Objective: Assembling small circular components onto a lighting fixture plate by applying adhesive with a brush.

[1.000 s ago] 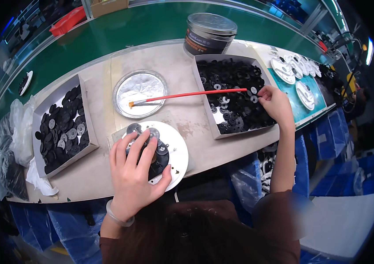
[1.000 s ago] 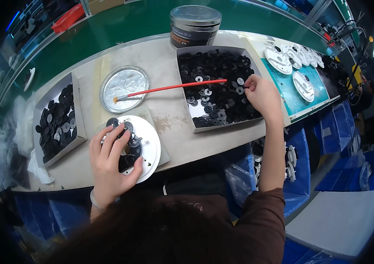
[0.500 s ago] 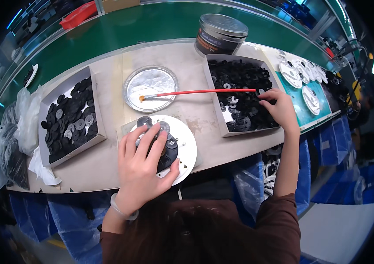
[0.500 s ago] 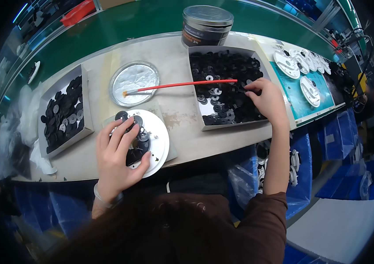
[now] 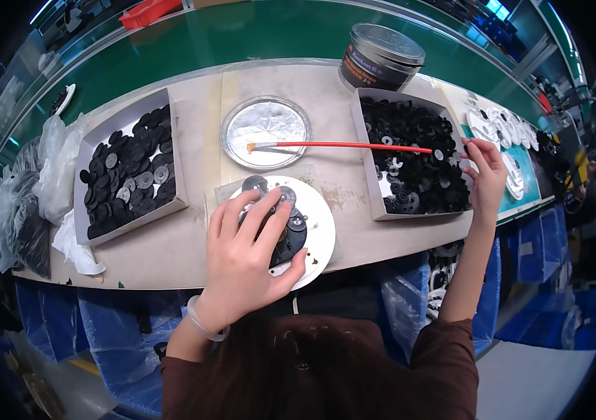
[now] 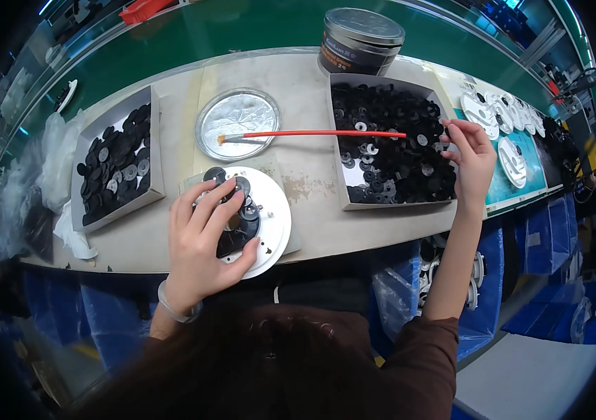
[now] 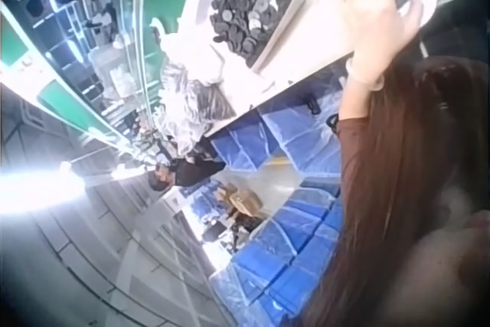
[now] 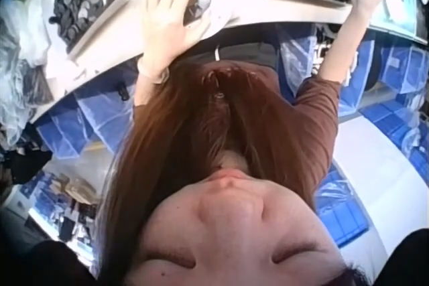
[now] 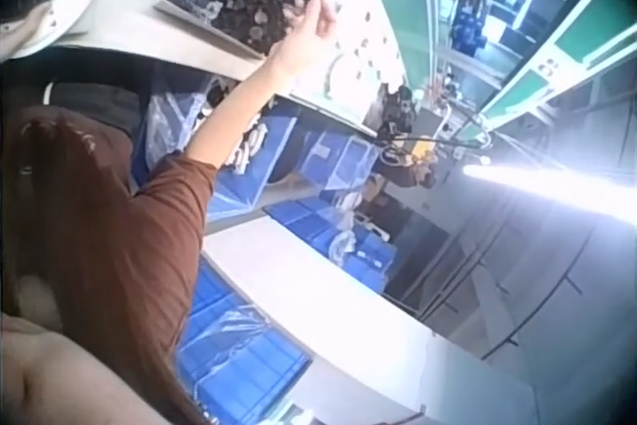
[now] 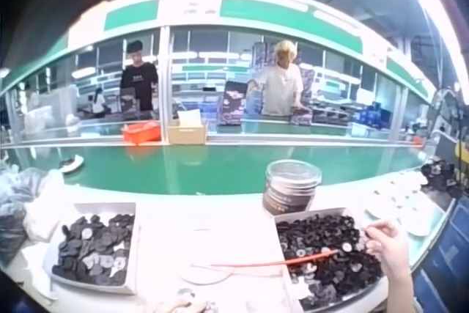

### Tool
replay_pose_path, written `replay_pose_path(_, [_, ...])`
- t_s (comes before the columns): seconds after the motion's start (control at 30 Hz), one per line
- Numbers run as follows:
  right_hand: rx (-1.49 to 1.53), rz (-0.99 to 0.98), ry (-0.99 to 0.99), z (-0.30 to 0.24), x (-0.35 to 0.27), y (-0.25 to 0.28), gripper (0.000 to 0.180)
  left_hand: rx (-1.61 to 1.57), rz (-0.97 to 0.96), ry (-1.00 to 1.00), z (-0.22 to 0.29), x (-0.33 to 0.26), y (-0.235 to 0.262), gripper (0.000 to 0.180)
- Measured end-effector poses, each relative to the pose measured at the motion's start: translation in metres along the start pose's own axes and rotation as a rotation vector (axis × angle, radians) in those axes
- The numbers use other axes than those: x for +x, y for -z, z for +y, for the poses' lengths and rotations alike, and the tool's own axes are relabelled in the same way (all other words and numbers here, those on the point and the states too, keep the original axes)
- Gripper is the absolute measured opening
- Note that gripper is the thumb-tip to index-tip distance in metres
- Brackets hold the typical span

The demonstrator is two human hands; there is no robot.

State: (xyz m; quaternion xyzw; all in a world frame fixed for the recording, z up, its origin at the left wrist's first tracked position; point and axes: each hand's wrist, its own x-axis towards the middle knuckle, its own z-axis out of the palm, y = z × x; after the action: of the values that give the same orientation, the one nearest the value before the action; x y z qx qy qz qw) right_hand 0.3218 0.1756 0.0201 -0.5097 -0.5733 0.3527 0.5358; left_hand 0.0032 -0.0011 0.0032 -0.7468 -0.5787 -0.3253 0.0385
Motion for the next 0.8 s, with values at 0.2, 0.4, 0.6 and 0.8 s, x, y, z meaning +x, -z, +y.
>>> replay_pose_path(0.2, [0.202,-0.21,-0.003,-0.046,-0.035,-0.046,0.032,-0.018,0.02,0.005,0.0,0.001,-0.002,0.044])
replay_pose_path(0.4, [0.055,-0.778,-0.068,-0.076,-0.07,-0.104,0.025,-0.027,0.06,0.008,0.0,-0.004,-0.001,0.045])
replay_pose_path(0.6, [0.189,-1.093,-0.3,-0.07,-0.072,-0.142,0.02,-0.051,0.136,0.034,0.002,-0.009,-0.005,0.045])
replay_pose_path(0.8, [0.184,-1.174,-0.56,-0.066,-0.064,-0.152,0.018,-0.108,0.135,0.051,0.002,-0.008,-0.003,0.045])
